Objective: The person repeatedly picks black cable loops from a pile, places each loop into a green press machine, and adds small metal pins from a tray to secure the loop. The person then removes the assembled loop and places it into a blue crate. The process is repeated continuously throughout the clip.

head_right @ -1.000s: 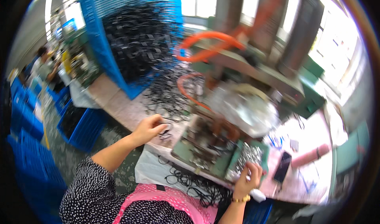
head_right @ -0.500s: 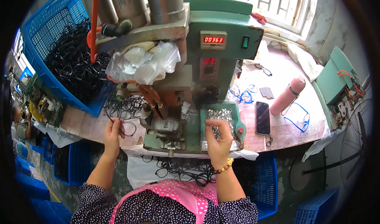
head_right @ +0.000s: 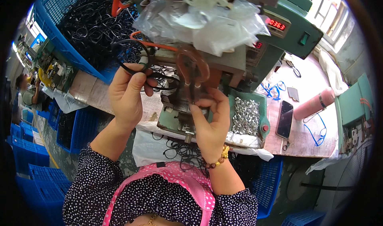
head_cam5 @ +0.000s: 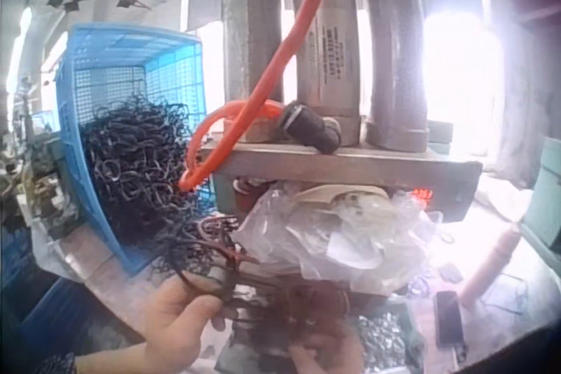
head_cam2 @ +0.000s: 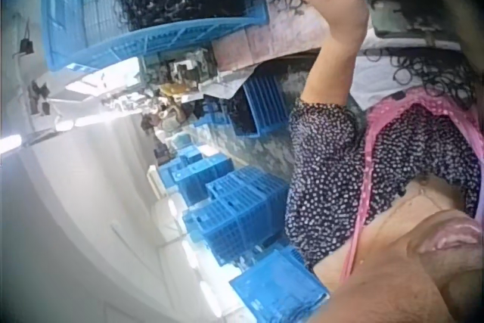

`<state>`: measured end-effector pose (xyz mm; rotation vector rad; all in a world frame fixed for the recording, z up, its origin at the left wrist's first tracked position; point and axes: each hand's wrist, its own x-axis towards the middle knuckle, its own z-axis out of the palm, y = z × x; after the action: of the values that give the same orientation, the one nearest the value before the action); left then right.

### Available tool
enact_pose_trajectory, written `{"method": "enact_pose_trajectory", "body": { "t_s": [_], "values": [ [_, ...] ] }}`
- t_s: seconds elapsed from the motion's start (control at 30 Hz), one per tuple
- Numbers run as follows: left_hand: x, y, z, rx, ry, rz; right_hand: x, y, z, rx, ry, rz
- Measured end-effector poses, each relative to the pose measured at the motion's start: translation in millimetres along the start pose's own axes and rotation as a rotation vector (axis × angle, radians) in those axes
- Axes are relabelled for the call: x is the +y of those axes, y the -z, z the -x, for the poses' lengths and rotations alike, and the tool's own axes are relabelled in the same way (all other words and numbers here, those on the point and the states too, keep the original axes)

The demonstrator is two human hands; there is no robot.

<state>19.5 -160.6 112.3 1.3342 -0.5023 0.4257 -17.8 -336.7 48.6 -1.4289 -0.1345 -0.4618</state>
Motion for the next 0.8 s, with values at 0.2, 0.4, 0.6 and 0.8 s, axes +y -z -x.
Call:
{"method": "enact_pose_trajectory", "body": {
  "t_s": [0.2,0.4,0.6,0.8],
  "values": [
    [7,3,5,-0.043,0.026,-0.055,-2,-2,-5,-0.045,-0.007,-0.081],
    [12,-13,31,-0.331,-0.005,-0.331,0,17,-2,-0.042,0.089,0.007],
    [-5,-31,22,-0.329,-0.056,-0.33,-8,49,-2,0.103,0.098,0.05],
    [-15,-30,21,-0.382,-0.278,-0.517,1,92,6,0.353,0.313,0.367]
  ]
}}
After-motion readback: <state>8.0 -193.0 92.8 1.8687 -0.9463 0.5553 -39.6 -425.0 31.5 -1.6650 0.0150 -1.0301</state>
